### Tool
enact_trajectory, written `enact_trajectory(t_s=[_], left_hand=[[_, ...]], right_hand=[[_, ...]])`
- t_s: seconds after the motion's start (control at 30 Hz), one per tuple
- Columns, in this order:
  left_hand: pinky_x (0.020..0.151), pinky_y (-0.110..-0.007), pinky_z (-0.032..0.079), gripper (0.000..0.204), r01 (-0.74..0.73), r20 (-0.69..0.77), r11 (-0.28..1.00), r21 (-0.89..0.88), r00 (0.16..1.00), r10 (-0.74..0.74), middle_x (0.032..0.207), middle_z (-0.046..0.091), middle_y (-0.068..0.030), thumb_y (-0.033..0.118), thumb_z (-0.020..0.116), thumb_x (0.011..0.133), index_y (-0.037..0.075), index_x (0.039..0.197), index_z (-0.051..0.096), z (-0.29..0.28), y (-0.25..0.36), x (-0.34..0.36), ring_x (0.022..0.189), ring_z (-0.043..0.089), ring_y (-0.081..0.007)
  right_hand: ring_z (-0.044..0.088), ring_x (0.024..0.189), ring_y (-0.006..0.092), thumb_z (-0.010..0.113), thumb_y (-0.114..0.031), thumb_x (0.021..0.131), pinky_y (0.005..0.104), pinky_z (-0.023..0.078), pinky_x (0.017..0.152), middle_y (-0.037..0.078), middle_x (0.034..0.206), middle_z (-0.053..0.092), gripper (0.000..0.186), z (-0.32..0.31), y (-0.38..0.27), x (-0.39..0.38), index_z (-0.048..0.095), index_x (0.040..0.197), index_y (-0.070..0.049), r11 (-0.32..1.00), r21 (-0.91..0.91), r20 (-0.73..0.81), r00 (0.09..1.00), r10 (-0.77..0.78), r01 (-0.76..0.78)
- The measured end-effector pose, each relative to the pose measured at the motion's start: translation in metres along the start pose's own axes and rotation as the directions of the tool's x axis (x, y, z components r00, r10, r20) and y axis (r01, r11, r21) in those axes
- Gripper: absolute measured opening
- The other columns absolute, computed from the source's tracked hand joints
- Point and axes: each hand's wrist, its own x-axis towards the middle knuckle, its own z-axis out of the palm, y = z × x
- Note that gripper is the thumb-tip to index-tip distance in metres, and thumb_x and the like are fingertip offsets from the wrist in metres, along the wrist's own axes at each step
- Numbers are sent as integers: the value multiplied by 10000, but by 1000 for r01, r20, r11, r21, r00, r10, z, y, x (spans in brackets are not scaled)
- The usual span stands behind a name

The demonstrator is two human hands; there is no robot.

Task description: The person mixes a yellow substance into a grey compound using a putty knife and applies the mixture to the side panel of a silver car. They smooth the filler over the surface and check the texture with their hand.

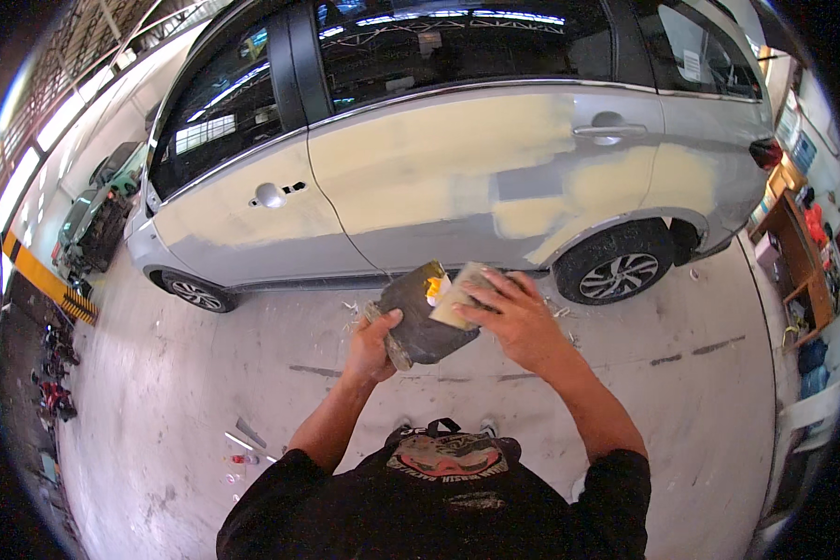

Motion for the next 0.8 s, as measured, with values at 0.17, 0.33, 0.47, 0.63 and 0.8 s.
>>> enact_trajectory(t_s=[0.17,0.33,0.47,0.63,0.8], left_hand=[[738,-377,535,294,-91,5,993,74,996,91,1044,591,-129,40,501,860,-20,1148,494,-12,-6,8,889,621,-236],[753,-324,513,275,-167,59,983,80,985,163,1032,597,-94,52,481,890,-3,1159,497,-16,7,17,889,606,-188],[746,-361,525,286,-172,110,985,-12,979,172,1044,592,-124,43,496,869,-16,1149,498,-15,10,19,899,616,-226],[782,-351,510,300,-121,158,991,-60,979,129,1081,585,-127,50,507,878,0,1174,489,-28,13,18,937,600,-204],[768,-356,528,322,-85,129,986,-141,986,103,1073,592,-123,38,557,850,3,1164,494,-15,6,20,919,613,-218]], right_hand=[[454,1189,237,546,-55,758,431,300,956,27,1224,549,373,8,1,15,619,1103,-177,992,-130,19,1000,3,-1],[460,1181,214,533,-48,761,419,304,937,29,1219,551,395,12,-2,27,600,1130,-171,993,-119,88,995,39,-28],[519,1132,226,536,10,741,377,328,902,50,1179,589,373,11,-20,53,630,1075,-125,994,-100,-151,988,32,-47],[484,1180,270,570,6,731,393,371,925,92,1241,537,457,15,-17,52,579,1167,-129,968,249,-140,990,22,14],[448,1212,309,609,38,700,413,387,956,131,1301,477,567,30,-21,43,514,1239,-111,917,391,-79,991,112,-73]])
